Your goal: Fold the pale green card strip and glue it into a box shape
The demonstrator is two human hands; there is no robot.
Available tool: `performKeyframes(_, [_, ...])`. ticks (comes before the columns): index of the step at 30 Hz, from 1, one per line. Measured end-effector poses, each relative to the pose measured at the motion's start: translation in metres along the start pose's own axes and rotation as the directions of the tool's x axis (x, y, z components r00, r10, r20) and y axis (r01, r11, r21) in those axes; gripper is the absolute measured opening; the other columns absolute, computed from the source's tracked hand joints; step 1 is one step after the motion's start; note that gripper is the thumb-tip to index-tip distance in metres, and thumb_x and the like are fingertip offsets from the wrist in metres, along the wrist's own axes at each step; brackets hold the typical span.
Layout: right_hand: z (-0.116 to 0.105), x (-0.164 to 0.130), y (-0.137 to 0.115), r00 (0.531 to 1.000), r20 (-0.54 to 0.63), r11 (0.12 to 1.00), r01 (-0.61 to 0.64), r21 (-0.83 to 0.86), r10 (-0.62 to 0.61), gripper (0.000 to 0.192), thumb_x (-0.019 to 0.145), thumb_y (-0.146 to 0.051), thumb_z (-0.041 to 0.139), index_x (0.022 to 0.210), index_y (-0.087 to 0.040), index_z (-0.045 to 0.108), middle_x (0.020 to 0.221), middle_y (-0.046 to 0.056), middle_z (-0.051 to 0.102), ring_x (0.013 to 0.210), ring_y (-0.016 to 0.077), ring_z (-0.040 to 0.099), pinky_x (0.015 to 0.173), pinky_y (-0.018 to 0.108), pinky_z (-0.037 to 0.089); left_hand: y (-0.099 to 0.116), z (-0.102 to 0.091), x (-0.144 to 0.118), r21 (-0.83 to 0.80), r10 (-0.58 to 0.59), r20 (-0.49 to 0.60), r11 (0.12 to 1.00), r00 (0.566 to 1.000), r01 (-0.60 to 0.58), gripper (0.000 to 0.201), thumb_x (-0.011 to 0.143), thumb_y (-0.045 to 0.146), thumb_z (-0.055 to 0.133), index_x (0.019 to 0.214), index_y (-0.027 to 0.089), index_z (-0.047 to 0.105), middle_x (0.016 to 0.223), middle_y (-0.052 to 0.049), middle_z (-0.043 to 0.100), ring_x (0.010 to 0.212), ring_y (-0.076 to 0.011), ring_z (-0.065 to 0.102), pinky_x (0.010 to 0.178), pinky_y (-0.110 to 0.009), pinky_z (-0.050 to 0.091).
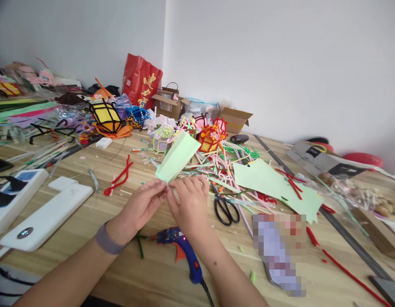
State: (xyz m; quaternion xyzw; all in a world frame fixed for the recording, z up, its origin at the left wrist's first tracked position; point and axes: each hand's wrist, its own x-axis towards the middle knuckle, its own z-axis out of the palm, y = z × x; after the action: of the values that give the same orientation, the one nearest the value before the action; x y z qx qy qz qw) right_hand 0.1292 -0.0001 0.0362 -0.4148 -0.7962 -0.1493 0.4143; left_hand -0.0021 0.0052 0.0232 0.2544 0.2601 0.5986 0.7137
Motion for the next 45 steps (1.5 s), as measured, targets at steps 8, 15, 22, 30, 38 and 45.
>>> performKeyframes(8, [-0.006,0.004,-0.001,0.999,0.02,0.999,0.031,-0.031,-0.03,0.009,0.09,-0.019,0.056,0.083,-0.023,0.058,0.076,0.0,0.067,0.078,0.0191,0.056,0.088,0.038,0.032,0.0,-0.003,0.001,-0.007,-0.047,0.01,0.999,0.999,0.047,0.013,0.064,0.017,0.079,0.064,0.014,0.066,0.066,0.0,0.062,0.064,-0.0092,0.054,0.065,-0.021,0.044])
performKeyframes(15, [-0.009,0.004,0.0,0.995,0.035,0.988,0.098,-0.121,-0.095,0.013,0.092,-0.02,0.052,0.082,-0.023,0.058,0.077,0.001,0.066,0.078,0.0199,0.052,0.087,0.038,0.032,0.002,0.003,-0.003,0.067,0.028,-0.017,0.997,0.999,-0.026,0.015,0.064,0.02,0.077,0.06,0.016,0.063,0.064,0.001,0.059,0.065,-0.0103,0.053,0.068,-0.023,0.043])
performKeyframes(22, [-0.007,0.001,0.001,0.991,0.002,0.982,0.136,-0.128,-0.136,0.01,0.091,-0.016,0.053,0.086,-0.022,0.059,0.081,0.002,0.066,0.078,0.0194,0.052,0.08,0.036,0.033,0.002,0.003,-0.004,0.037,-0.02,-0.013,0.999,1.0,0.021,0.019,0.059,0.023,0.08,0.061,0.016,0.063,0.064,0.002,0.058,0.062,-0.01,0.051,0.064,-0.023,0.042])
performKeyframes(30, [-0.006,0.0,0.011,0.989,-0.011,0.986,0.148,-0.075,-0.149,0.014,0.092,-0.016,0.053,0.08,-0.023,0.058,0.076,0.001,0.064,0.073,0.0182,0.053,0.074,0.034,0.034,-0.003,0.001,-0.003,0.108,-0.032,0.012,0.994,0.999,0.03,0.021,0.059,0.028,0.082,0.062,0.017,0.064,0.062,0.002,0.054,0.062,-0.0111,0.049,0.065,-0.025,0.042])
performKeyframes(38, [-0.006,0.0,0.012,0.987,-0.015,0.982,0.156,-0.104,-0.158,0.014,0.092,-0.019,0.055,0.079,-0.022,0.058,0.074,0.0,0.064,0.071,0.0176,0.053,0.076,0.035,0.033,-0.008,-0.001,-0.003,0.111,-0.025,0.041,0.994,0.999,0.02,0.022,0.062,0.029,0.081,0.062,0.016,0.063,0.063,0.002,0.053,0.064,-0.0109,0.047,0.066,-0.024,0.04])
performKeyframes(45, [-0.005,-0.002,0.014,0.984,-0.055,0.983,0.166,-0.08,-0.17,0.014,0.092,-0.016,0.053,0.081,-0.022,0.058,0.073,0.001,0.064,0.072,0.0174,0.054,0.078,0.035,0.035,-0.01,0.0,-0.004,0.049,-0.035,0.052,0.998,0.998,0.032,0.024,0.06,0.029,0.084,0.062,0.016,0.063,0.061,0.003,0.053,0.063,-0.0097,0.047,0.066,-0.023,0.039])
